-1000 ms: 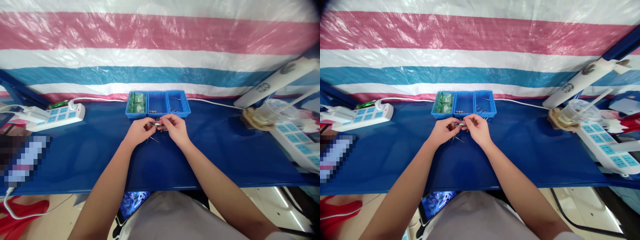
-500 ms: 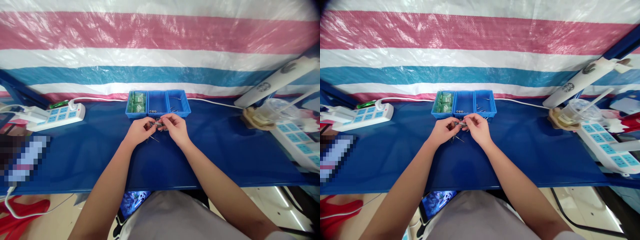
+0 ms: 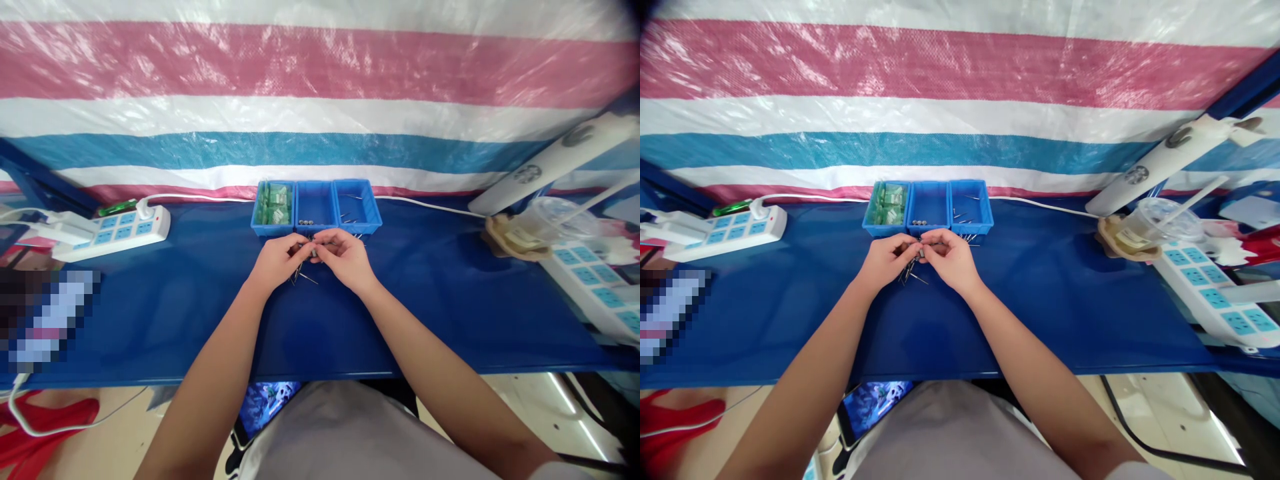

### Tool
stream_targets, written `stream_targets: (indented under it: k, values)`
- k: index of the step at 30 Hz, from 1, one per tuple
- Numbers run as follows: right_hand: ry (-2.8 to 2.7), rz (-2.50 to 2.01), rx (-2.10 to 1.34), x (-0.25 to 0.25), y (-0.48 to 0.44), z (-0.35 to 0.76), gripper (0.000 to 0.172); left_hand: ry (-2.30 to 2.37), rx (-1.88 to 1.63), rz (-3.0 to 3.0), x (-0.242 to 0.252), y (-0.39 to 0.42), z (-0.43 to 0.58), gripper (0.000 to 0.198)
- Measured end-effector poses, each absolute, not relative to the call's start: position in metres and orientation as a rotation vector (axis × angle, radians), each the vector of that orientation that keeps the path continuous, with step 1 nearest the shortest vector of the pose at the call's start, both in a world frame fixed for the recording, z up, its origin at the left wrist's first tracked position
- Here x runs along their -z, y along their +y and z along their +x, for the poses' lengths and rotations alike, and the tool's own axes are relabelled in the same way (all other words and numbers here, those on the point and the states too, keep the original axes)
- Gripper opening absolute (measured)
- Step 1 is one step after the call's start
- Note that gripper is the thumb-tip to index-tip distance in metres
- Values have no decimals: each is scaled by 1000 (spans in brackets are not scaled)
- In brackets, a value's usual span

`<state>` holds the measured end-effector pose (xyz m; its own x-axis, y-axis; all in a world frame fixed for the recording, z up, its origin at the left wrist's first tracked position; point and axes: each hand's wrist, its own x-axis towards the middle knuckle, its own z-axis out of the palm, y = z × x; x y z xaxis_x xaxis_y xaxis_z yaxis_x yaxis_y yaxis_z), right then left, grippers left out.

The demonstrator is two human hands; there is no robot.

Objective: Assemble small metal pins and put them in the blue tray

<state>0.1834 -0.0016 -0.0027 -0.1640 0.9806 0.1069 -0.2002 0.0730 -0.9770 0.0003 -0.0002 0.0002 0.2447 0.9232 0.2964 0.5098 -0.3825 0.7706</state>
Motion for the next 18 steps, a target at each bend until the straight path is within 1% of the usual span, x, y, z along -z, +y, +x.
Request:
stream_targets:
  k: [4, 7, 13, 18]
  values:
    - [-1237, -844, -1422, 3, -2, 184, 38, 1337, -1030, 1979, 0, 1, 0, 28]
    - [-1239, -822, -1438, 4, -2, 184, 38, 1340, -1042, 1979, -1, 1, 0, 27]
    - [-1126, -900, -1348, 11, 3, 183, 40, 1215, -1082, 1990, -1, -2, 1, 25]
    - [-1098, -948, -1338, 11, 4, 184, 41, 1217, -1108, 1990, 1, -2, 2, 24]
